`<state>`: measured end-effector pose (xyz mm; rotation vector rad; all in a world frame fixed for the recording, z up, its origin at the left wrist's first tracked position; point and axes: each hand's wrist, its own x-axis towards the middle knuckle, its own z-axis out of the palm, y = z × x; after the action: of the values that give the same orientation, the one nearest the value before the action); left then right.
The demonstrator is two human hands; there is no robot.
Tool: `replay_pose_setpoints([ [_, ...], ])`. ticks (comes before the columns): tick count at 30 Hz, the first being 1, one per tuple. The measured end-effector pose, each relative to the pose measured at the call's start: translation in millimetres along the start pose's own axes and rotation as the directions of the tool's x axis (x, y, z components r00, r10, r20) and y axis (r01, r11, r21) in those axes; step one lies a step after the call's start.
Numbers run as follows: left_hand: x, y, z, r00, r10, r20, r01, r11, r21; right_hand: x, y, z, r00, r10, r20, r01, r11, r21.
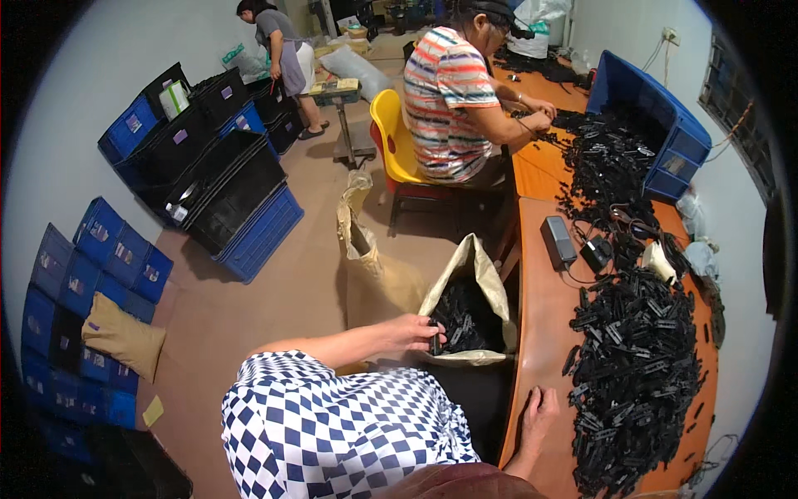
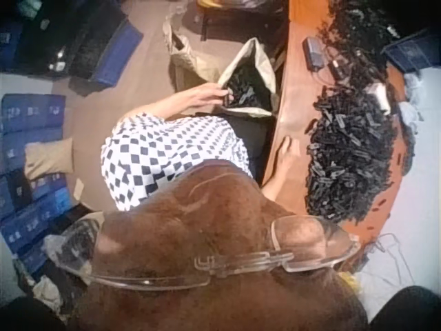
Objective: The person retrieves plastic components from a bag and the table, assembles the pieces together by hand, and places the assembled parts onto the table.
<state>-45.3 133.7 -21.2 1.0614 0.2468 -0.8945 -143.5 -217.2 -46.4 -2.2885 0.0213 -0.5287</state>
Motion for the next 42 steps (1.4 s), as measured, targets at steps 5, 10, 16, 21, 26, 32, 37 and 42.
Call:
replay_pose_setpoints([
  [5, 6.0, -0.9, -11.3, 0.997, 0.083, -0.006, -0.082, 0.996, 0.034, 4.3, -6.3, -2.4, 0.999, 0.036, 0.012, -0.037, 0.999, 0.009],
  [10, 11.4, -0.2, -10.5, 0.997, 0.065, -0.032, -0.064, 0.997, 0.034, 8.0, 2.7, -2.6, 1.0, 0.014, 0.018, -0.013, 0.999, -0.041],
  [16, 0.1, 7.4, 2.1, 0.997, 0.057, -0.057, -0.054, 0.997, 0.05, 1.0, -0.1, -0.5, 0.999, 0.053, -0.005, -0.053, 0.998, -0.022],
  [21, 12.6, -0.1, -13.7, 0.997, 0.073, -0.01, -0.073, 0.997, 0.019, 6.5, -3.4, -0.3, 0.999, 0.048, 0.005, -0.048, 0.998, -0.027],
  [26, 16.0, -4.4, -15.7, 0.996, 0.088, 0.013, -0.088, 0.996, 0.02, 7.9, -2.2, 1.8, 0.998, 0.056, -0.001, -0.056, 0.998, -0.011],
  [32, 12.7, 8.1, -4.7, 0.995, 0.063, -0.081, -0.062, 0.998, 0.022, 9.6, 0.0, 1.4, 0.998, 0.064, 0.025, -0.063, 0.998, -0.026],
  [37, 11.4, -2.4, -7.3, 0.998, 0.061, -0.006, -0.061, 0.998, 0.028, 4.2, -0.1, -2.6, 0.998, 0.066, 0.022, -0.066, 0.998, 0.0],
  [42, 4.6, 1.1, 20.7, 0.999, 0.028, 0.021, -0.03, 0.997, 0.069, 4.3, 4.2, -6.1, 0.999, 0.048, 0.023, -0.047, 0.998, -0.041],
])
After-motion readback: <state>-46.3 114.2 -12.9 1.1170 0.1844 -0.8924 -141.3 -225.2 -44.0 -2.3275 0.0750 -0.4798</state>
